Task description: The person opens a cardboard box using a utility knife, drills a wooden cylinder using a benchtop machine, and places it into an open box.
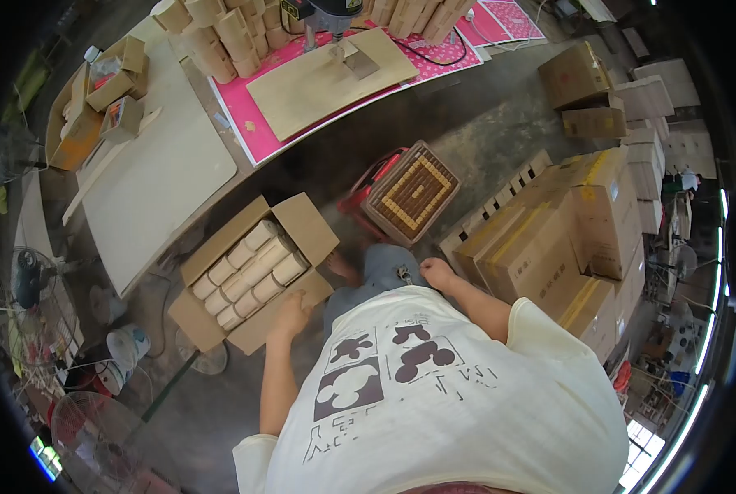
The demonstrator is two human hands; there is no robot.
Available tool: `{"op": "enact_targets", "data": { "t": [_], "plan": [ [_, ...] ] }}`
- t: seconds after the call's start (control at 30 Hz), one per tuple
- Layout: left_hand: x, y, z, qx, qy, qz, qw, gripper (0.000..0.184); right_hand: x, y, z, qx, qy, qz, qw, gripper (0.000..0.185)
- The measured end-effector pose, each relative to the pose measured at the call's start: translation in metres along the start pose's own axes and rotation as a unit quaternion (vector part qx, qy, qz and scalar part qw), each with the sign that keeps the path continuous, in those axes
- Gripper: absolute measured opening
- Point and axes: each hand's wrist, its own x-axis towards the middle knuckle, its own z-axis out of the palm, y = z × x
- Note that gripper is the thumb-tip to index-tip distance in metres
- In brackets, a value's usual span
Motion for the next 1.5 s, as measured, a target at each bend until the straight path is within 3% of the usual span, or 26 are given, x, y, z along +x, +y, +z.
{"op": "enact_targets", "data": {
  "t": [0.17,0.47,0.73,1.07,1.17,1.2,1.23,1.3,1.37,1.5],
  "plan": [
    [0.004,-0.012,-0.002,-0.007,-0.002,-0.009,1.0,0.053,-0.014,-0.003,0.001,0.028,0.018,0.023,0.999,0.027],
    [0.061,0.017,-0.001,0.073,-0.039,0.111,0.99,0.051,-0.046,0.038,0.001,0.081,0.075,0.073,0.991,0.026],
    [0.104,0.076,-0.037,0.118,-0.014,0.111,0.987,0.049,-0.048,0.068,-0.014,0.127,0.098,0.096,0.982,0.019],
    [0.127,0.111,-0.02,0.075,0.001,0.067,0.995,0.058,-0.006,0.1,-0.063,0.028,0.05,0.06,0.997,0.026],
    [0.162,0.151,-0.035,0.141,0.073,0.062,0.985,0.07,0.012,0.13,-0.084,0.057,0.071,0.064,0.994,0.022],
    [0.193,0.146,-0.036,0.141,0.133,0.099,0.976,0.075,0.021,0.149,-0.093,0.088,0.058,0.075,0.992,0.02],
    [0.227,0.141,-0.037,0.141,0.191,0.139,0.962,0.08,0.027,0.161,-0.099,0.12,0.046,0.089,0.988,0.018],
    [0.26,0.193,-0.071,0.264,0.272,0.113,0.918,0.083,0.014,0.158,-0.128,0.157,0.031,0.096,0.983,0.014],
    [0.308,0.218,-0.097,0.264,0.341,0.125,0.894,0.085,0.008,0.157,-0.158,0.187,0.023,0.107,0.976,0.012],
    [0.357,0.244,-0.11,0.262,0.334,0.051,0.904,0.081,0.001,0.186,-0.189,0.251,0.03,0.14,0.957,0.012]
  ]
}}
